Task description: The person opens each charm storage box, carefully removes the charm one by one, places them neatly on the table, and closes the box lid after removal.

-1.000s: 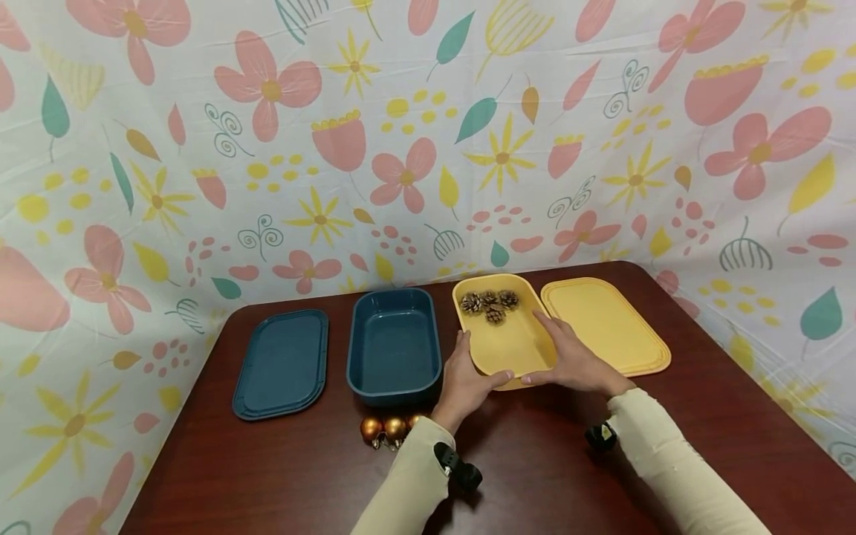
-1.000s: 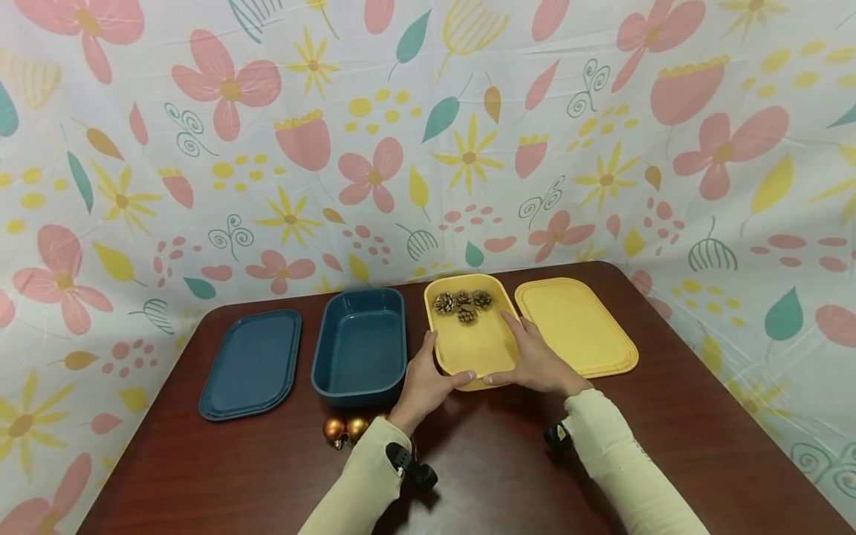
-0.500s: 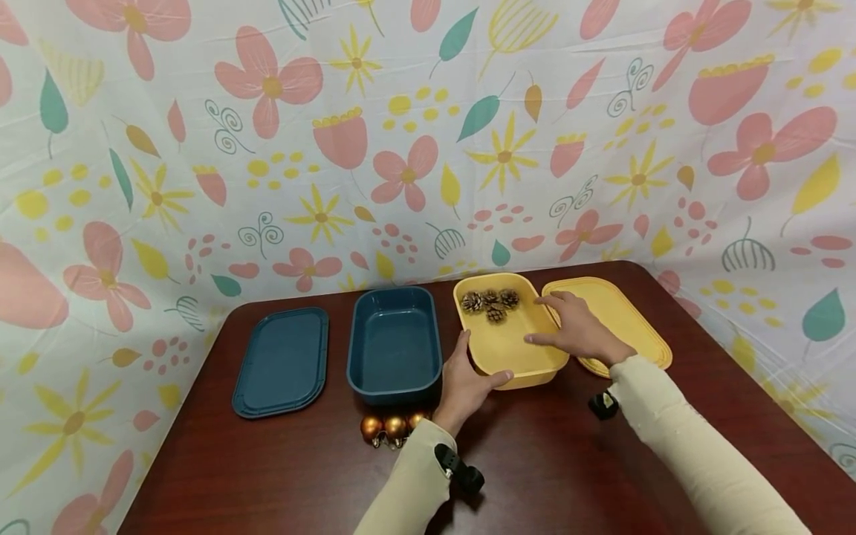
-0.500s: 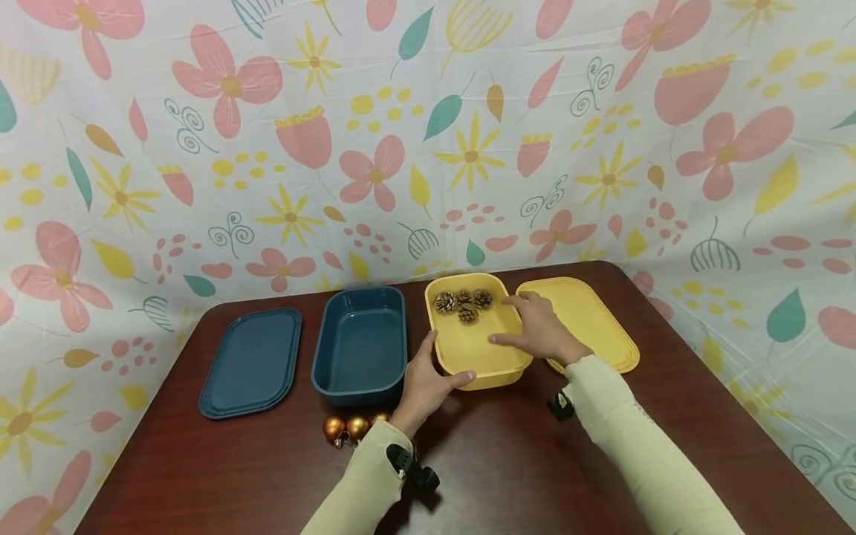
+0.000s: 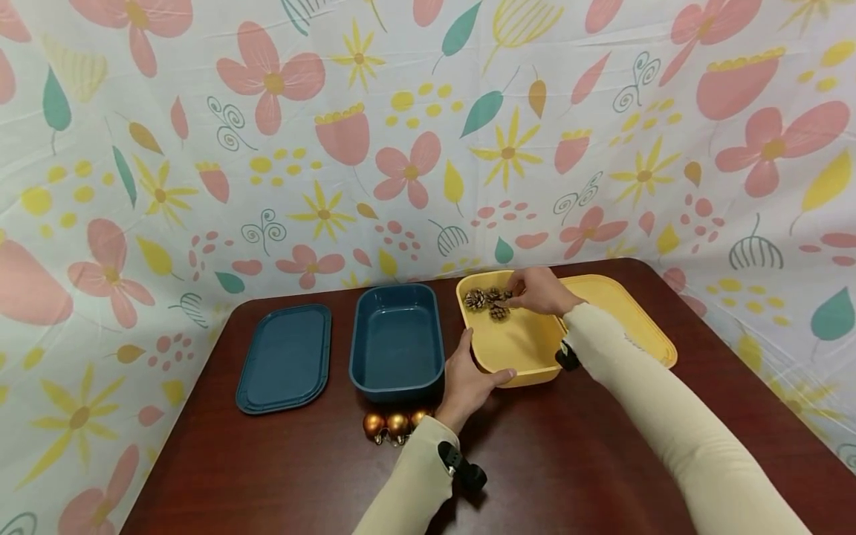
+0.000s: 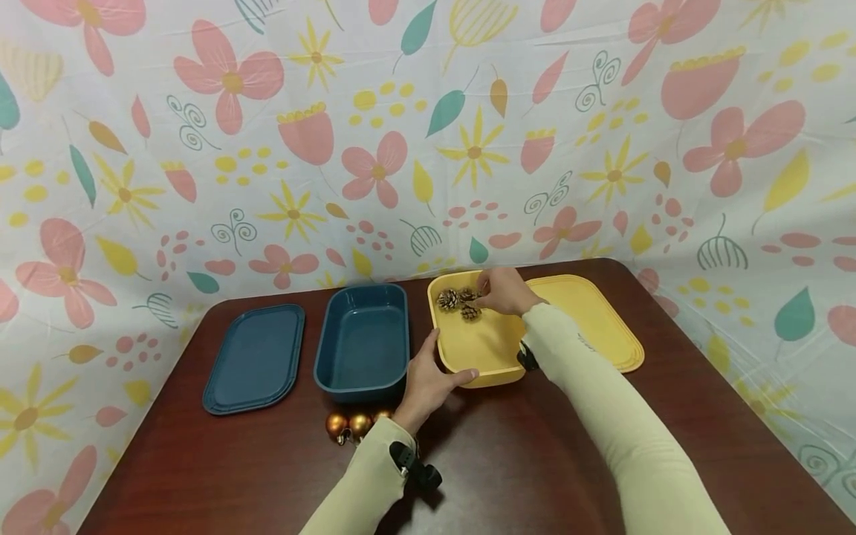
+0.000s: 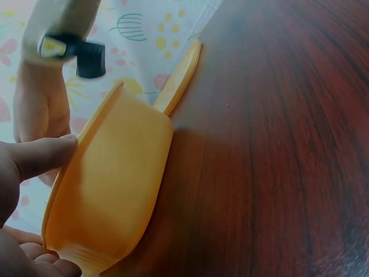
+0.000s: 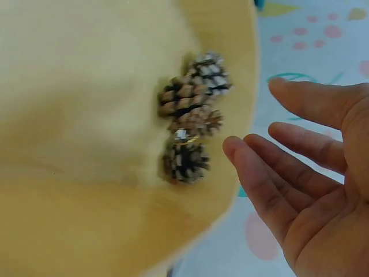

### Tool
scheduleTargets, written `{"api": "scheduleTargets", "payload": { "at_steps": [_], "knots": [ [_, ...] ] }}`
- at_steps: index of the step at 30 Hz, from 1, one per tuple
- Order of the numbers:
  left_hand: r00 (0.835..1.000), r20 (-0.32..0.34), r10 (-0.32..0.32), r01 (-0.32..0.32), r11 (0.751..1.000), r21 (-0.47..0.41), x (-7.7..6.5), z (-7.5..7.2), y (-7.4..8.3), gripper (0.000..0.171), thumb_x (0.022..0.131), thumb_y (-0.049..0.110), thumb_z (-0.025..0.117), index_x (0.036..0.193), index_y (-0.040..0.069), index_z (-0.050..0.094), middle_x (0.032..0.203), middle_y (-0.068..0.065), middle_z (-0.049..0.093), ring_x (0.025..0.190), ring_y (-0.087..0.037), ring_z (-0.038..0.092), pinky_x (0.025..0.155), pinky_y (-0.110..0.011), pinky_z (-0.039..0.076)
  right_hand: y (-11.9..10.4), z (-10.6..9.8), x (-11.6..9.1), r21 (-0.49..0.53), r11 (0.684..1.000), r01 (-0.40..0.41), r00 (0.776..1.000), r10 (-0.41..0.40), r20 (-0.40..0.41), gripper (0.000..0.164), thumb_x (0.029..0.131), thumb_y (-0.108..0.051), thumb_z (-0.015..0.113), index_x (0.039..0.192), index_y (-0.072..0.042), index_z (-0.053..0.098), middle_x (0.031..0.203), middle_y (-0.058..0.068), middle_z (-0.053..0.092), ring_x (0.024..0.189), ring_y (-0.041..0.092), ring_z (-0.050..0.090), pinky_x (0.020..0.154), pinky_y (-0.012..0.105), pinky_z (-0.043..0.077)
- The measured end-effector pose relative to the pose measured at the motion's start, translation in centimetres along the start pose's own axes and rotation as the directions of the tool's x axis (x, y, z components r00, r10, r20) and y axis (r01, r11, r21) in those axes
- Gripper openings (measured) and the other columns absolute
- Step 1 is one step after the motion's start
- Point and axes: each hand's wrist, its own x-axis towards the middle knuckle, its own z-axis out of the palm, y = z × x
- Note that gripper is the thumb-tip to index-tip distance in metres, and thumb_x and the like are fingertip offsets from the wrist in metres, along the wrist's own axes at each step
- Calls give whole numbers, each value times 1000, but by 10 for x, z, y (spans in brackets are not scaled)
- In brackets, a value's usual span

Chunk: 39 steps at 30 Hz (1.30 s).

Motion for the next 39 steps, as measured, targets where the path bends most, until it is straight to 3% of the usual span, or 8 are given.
{"api": "scheduleTargets", "payload": {
  "at_steps": [10, 15, 22, 28, 34, 39],
  "knots": [
    [1000, -15, 8, -8, 1000, -3, -2, 0, 2, 104, 72, 31, 91, 158, 14, 34, 162, -8, 38, 147, -28, 42, 117, -46, 41, 12, 24, 31, -94, 989, -117, 986, 127, 109, 35, 88, -15, 75, 117, 3, 70, 117, 23, 71, 111, 40, 63, 94, 50, 53],
    [1000, -8, 6, -6, 1000, -12, -2, -1, 3, 103, 73, 29, 90, 158, 15, 33, 163, -7, 37, 148, -28, 40, 117, -47, 40, 17, 30, 37, -108, 985, -135, 984, 146, 105, 29, 86, -15, 76, 109, 1, 71, 109, 19, 72, 102, 36, 63, 86, 45, 54],
    [1000, -21, 15, -15, 1000, 7, -1, -1, 3, 105, 71, 30, 91, 157, 13, 35, 162, -9, 38, 147, -29, 41, 117, -45, 40, 16, 38, 43, -117, 986, -120, 987, 131, 90, 23, 81, -18, 82, 93, -1, 70, 86, 12, 70, 81, 26, 60, 73, 36, 50],
    [1000, -22, 18, -18, 1000, 5, -1, 0, 3, 105, 70, 30, 92, 157, 12, 35, 162, -10, 37, 147, -28, 42, 117, -45, 40, 15, 44, 47, -147, 986, -73, 994, 84, 74, 24, 78, -21, 83, 83, -5, 67, 67, 2, 60, 66, 18, 51, 64, 29, 42],
    [1000, -19, 12, -12, 1000, 12, 0, 0, 3, 105, 71, 30, 92, 157, 13, 35, 162, -9, 38, 146, -28, 43, 116, -45, 41, 16, 50, 45, -163, 987, 3, 999, 4, 39, 24, 76, -20, 85, 92, -4, 76, 87, 8, 76, 73, 18, 61, 75, 36, 52],
    [1000, -19, 9, -8, 1000, 18, 0, 0, 2, 105, 71, 31, 92, 157, 13, 35, 162, -9, 38, 146, -28, 43, 117, -45, 41, 15, 53, 42, -167, 986, 4, 999, 3, 42, 28, 78, -22, 85, 98, -4, 78, 94, 11, 78, 78, 22, 66, 79, 40, 55]
  ]
}}
